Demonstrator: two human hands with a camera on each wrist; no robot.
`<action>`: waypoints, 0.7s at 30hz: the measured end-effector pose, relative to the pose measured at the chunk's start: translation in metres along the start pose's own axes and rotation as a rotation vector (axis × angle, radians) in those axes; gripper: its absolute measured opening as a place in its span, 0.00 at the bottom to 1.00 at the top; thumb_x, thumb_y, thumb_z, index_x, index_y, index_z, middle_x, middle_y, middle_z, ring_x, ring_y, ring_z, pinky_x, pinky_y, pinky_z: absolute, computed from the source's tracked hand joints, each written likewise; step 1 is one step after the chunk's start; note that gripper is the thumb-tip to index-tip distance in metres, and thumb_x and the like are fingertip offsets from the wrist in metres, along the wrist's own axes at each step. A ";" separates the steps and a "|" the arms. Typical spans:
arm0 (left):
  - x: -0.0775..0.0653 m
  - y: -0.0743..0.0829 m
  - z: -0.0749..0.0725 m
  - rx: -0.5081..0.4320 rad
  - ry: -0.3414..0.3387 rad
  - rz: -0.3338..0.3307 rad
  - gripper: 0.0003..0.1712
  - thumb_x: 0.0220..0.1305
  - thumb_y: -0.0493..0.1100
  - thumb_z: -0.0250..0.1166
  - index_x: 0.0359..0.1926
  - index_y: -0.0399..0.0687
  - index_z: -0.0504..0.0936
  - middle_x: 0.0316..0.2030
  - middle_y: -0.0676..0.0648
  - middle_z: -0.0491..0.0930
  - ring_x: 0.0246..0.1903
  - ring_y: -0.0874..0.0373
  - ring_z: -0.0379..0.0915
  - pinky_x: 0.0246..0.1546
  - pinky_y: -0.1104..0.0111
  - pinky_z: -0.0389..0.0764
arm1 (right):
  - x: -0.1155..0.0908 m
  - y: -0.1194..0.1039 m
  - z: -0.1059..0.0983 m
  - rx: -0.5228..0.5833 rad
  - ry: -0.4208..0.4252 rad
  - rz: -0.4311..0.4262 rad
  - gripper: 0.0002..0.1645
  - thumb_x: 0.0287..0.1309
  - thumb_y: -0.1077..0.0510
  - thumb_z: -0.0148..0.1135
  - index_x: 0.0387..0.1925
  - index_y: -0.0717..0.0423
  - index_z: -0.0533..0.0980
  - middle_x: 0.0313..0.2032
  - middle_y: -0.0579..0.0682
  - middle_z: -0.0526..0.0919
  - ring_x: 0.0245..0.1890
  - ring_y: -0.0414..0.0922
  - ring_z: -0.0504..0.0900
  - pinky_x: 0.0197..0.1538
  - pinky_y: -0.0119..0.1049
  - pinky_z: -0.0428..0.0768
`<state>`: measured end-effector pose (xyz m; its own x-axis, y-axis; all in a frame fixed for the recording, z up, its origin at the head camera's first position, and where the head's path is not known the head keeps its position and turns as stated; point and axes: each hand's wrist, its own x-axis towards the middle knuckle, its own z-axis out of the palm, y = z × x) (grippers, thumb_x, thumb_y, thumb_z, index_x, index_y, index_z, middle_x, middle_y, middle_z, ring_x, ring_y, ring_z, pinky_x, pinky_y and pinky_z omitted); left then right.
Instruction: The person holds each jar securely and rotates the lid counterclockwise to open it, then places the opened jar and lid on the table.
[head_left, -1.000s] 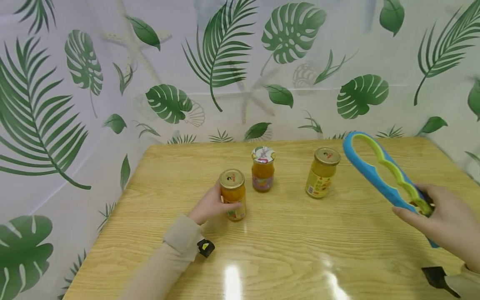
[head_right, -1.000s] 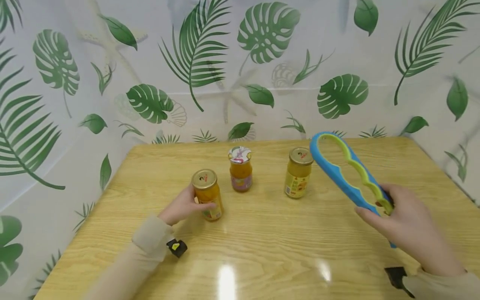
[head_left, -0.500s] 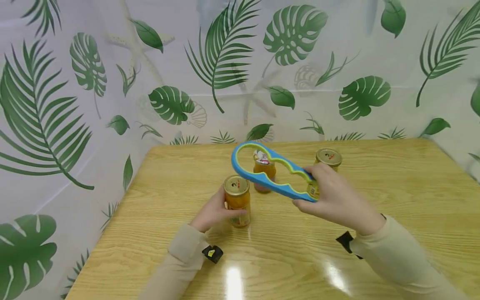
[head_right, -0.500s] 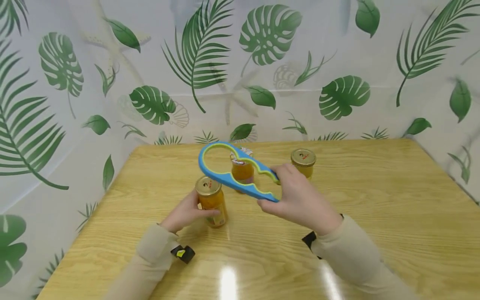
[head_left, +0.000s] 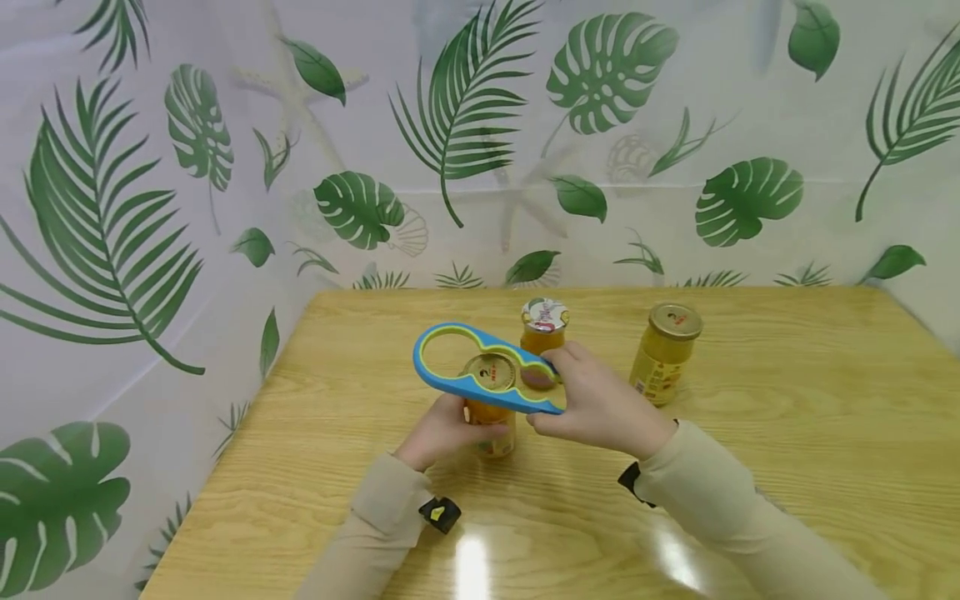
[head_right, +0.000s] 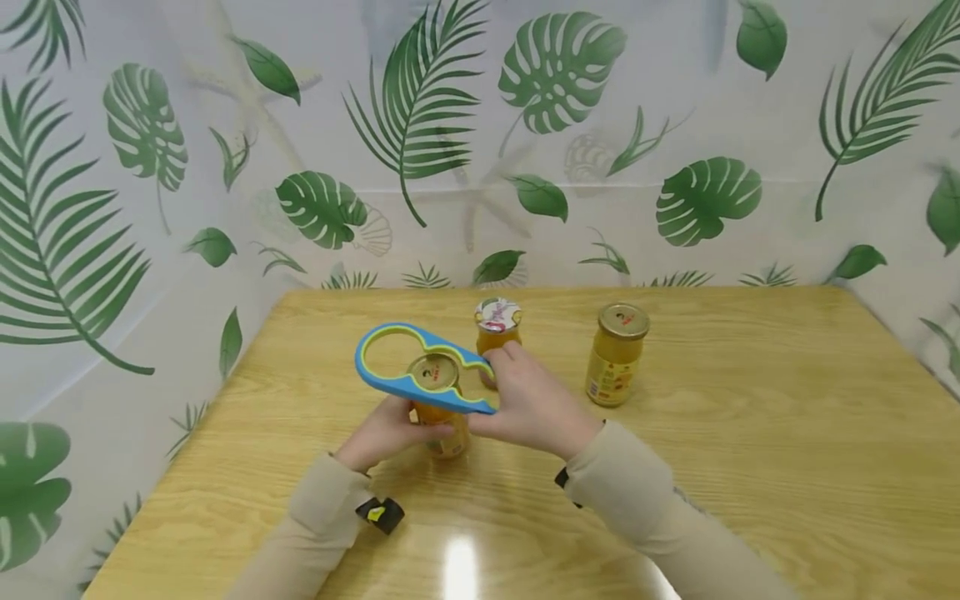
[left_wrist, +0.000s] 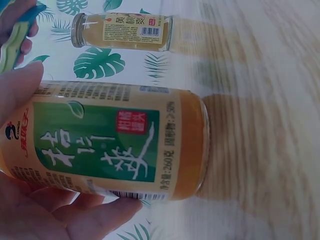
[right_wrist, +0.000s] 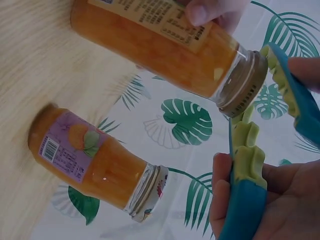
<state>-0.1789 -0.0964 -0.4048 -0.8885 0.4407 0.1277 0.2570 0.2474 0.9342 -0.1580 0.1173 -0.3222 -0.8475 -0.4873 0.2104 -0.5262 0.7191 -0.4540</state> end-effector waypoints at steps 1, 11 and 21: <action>-0.001 0.001 0.000 -0.003 0.001 -0.005 0.34 0.51 0.39 0.66 0.60 0.46 0.64 0.54 0.45 0.69 0.55 0.50 0.63 0.56 0.57 0.62 | 0.001 0.000 0.001 0.001 0.000 -0.007 0.34 0.42 0.47 0.63 0.46 0.66 0.68 0.41 0.55 0.70 0.35 0.46 0.70 0.37 0.39 0.74; -0.001 0.000 0.001 0.007 0.009 -0.007 0.34 0.51 0.43 0.67 0.60 0.52 0.64 0.55 0.49 0.67 0.56 0.54 0.62 0.56 0.60 0.62 | 0.009 0.002 0.005 -0.010 -0.042 0.006 0.36 0.43 0.47 0.62 0.49 0.67 0.67 0.45 0.57 0.70 0.40 0.50 0.71 0.43 0.43 0.74; 0.000 0.000 0.002 0.016 0.050 0.036 0.33 0.50 0.40 0.67 0.58 0.49 0.66 0.53 0.47 0.68 0.54 0.53 0.62 0.55 0.61 0.63 | 0.014 0.001 0.001 -0.060 -0.094 -0.005 0.37 0.44 0.46 0.60 0.50 0.68 0.66 0.43 0.57 0.69 0.37 0.47 0.71 0.41 0.42 0.74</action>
<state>-0.1776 -0.0948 -0.4051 -0.8963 0.4061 0.1782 0.2949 0.2458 0.9234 -0.1703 0.1110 -0.3208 -0.8359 -0.5333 0.1295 -0.5362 0.7434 -0.3997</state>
